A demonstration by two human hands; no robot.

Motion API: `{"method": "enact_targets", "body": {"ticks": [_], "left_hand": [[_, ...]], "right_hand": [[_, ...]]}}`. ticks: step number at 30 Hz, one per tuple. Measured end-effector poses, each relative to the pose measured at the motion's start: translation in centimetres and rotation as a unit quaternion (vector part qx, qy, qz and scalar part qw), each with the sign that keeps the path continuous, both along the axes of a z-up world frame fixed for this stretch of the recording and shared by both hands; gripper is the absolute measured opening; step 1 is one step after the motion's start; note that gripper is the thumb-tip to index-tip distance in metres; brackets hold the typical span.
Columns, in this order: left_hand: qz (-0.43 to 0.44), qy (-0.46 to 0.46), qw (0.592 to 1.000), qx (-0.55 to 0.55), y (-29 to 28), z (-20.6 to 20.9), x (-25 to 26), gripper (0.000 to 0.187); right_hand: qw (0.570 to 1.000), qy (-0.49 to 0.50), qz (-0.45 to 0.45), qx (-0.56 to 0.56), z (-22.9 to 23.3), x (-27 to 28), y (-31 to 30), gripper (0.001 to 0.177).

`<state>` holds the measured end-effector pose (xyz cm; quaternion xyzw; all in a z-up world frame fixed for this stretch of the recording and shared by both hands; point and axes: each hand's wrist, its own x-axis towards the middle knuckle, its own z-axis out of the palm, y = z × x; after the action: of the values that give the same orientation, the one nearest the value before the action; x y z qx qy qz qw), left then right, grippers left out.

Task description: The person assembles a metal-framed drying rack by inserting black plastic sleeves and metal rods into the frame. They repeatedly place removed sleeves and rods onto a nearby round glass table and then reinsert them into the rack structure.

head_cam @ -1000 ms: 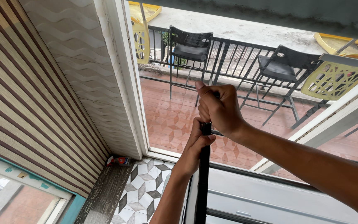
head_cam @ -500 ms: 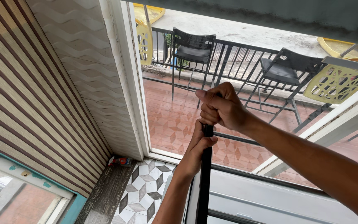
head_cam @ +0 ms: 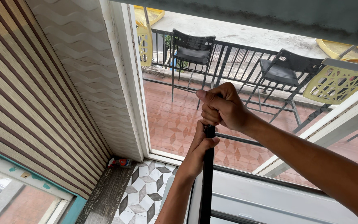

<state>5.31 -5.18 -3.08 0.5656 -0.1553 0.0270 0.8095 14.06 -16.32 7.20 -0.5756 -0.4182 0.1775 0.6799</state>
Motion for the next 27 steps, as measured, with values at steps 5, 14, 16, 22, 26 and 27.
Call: {"method": "enact_targets", "body": {"ticks": [5,14,16,22,26,27], "left_hand": [[0.005,0.000,1.000,0.015,0.3,0.4,-0.2,0.046],[0.017,0.014,0.999,0.037,0.2,0.6,0.1,0.053],[0.027,-0.003,0.999,0.043,0.2,0.7,0.3,0.053],[0.048,0.015,0.995,0.088,0.2,0.0,0.6,0.075],[0.054,-0.047,0.991,0.114,1.1,-0.9,-1.3,0.097],[0.052,-0.036,0.990,0.124,1.5,-1.2,-2.2,0.100]], "right_hand": [[0.922,-0.174,-0.347,-0.017,3.4,-1.7,1.5,0.063],[0.960,-0.196,-0.202,0.013,12.9,-4.9,-5.1,0.056],[0.972,-0.157,-0.178,0.005,12.0,-6.3,-5.1,0.057],[0.993,0.061,-0.100,0.011,8.9,-10.0,-6.9,0.012],[0.994,0.044,-0.094,-0.024,7.5,-13.7,-8.5,0.022],[0.994,0.061,-0.091,-0.022,7.4,-14.7,-8.9,0.021]]}}
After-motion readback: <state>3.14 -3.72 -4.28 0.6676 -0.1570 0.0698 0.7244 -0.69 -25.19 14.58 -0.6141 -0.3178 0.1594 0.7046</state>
